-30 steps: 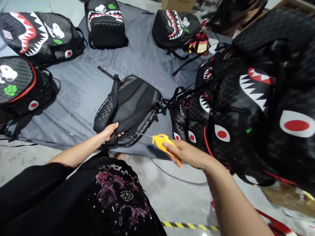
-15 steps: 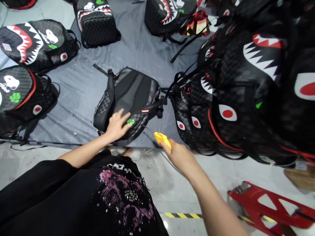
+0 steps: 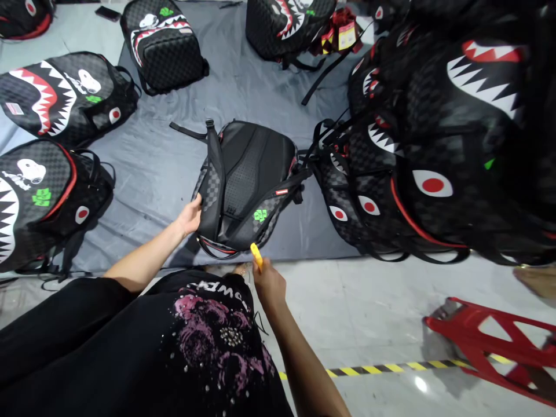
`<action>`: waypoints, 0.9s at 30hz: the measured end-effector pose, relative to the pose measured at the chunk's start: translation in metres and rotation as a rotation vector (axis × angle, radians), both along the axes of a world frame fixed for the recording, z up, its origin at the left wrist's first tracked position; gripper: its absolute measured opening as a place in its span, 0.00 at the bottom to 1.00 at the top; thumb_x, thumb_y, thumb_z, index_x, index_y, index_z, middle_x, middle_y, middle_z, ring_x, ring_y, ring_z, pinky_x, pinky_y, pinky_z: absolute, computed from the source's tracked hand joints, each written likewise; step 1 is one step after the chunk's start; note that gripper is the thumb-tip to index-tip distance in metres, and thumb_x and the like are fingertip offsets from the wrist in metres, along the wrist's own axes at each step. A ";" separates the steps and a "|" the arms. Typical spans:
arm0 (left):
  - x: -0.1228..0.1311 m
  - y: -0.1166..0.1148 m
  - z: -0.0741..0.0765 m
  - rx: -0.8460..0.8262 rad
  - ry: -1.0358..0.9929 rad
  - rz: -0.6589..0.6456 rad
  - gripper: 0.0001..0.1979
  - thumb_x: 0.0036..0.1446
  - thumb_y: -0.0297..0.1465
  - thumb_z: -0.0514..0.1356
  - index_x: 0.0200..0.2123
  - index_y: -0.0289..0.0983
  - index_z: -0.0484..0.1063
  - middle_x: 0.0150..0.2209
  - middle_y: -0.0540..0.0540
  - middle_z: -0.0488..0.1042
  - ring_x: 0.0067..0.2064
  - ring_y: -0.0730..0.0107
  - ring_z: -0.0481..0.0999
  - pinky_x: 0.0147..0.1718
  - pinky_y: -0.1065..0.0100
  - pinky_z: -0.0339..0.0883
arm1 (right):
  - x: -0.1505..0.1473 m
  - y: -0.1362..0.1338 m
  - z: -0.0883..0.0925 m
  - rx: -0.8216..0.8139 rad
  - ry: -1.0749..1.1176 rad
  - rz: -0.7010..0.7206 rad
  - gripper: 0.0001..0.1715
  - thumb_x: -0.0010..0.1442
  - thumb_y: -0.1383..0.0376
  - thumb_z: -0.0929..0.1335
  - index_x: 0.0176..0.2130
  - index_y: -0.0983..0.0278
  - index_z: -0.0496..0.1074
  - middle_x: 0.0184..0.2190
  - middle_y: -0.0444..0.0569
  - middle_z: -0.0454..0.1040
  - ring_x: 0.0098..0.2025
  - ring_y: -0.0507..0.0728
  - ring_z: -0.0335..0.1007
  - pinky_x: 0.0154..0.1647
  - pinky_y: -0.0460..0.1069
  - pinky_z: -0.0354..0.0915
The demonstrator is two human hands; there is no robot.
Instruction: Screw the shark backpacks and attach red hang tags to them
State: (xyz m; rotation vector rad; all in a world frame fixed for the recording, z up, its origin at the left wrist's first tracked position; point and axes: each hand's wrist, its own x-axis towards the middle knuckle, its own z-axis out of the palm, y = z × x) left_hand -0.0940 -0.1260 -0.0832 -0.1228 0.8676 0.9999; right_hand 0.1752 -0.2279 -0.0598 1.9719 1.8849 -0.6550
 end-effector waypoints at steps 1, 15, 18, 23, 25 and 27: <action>-0.002 -0.001 -0.005 0.017 -0.052 -0.024 0.29 0.66 0.46 0.45 0.50 0.28 0.71 0.36 0.36 0.80 0.39 0.58 0.81 0.48 0.57 0.72 | -0.010 0.005 -0.003 -0.007 0.023 0.012 0.21 0.69 0.53 0.57 0.49 0.63 0.66 0.32 0.51 0.77 0.34 0.57 0.75 0.29 0.47 0.54; -0.022 -0.004 -0.029 0.148 -0.198 -0.189 0.40 0.62 0.56 0.40 0.59 0.28 0.64 0.47 0.31 0.77 0.50 0.52 0.78 0.54 0.50 0.66 | -0.014 -0.001 -0.036 0.187 -0.086 -0.220 0.20 0.70 0.55 0.57 0.47 0.68 0.66 0.31 0.52 0.75 0.28 0.52 0.68 0.27 0.48 0.43; -0.022 -0.003 -0.034 0.102 -0.134 -0.169 0.40 0.62 0.55 0.39 0.57 0.28 0.66 0.43 0.33 0.79 0.45 0.54 0.80 0.52 0.52 0.68 | -0.019 0.011 -0.036 0.133 -0.088 -0.214 0.21 0.70 0.54 0.57 0.46 0.68 0.65 0.31 0.52 0.75 0.29 0.54 0.69 0.28 0.48 0.43; -0.025 -0.004 -0.032 0.141 -0.118 -0.117 0.41 0.62 0.56 0.37 0.57 0.27 0.66 0.43 0.32 0.79 0.47 0.53 0.79 0.52 0.49 0.68 | -0.013 -0.002 -0.023 0.133 -0.071 -0.240 0.21 0.70 0.54 0.56 0.48 0.67 0.66 0.31 0.52 0.75 0.30 0.55 0.70 0.28 0.48 0.45; -0.026 -0.004 -0.030 0.159 -0.129 -0.113 0.42 0.62 0.56 0.36 0.57 0.27 0.65 0.44 0.31 0.78 0.47 0.53 0.79 0.52 0.48 0.68 | -0.012 -0.010 -0.018 0.134 -0.088 -0.255 0.21 0.70 0.55 0.56 0.48 0.68 0.66 0.31 0.53 0.75 0.30 0.55 0.70 0.28 0.49 0.44; -0.025 -0.003 -0.030 0.156 -0.119 -0.112 0.41 0.62 0.55 0.37 0.57 0.26 0.65 0.44 0.32 0.78 0.44 0.54 0.80 0.51 0.49 0.69 | -0.011 -0.013 -0.016 0.132 -0.087 -0.267 0.21 0.70 0.55 0.56 0.48 0.68 0.66 0.31 0.54 0.75 0.30 0.55 0.70 0.28 0.49 0.45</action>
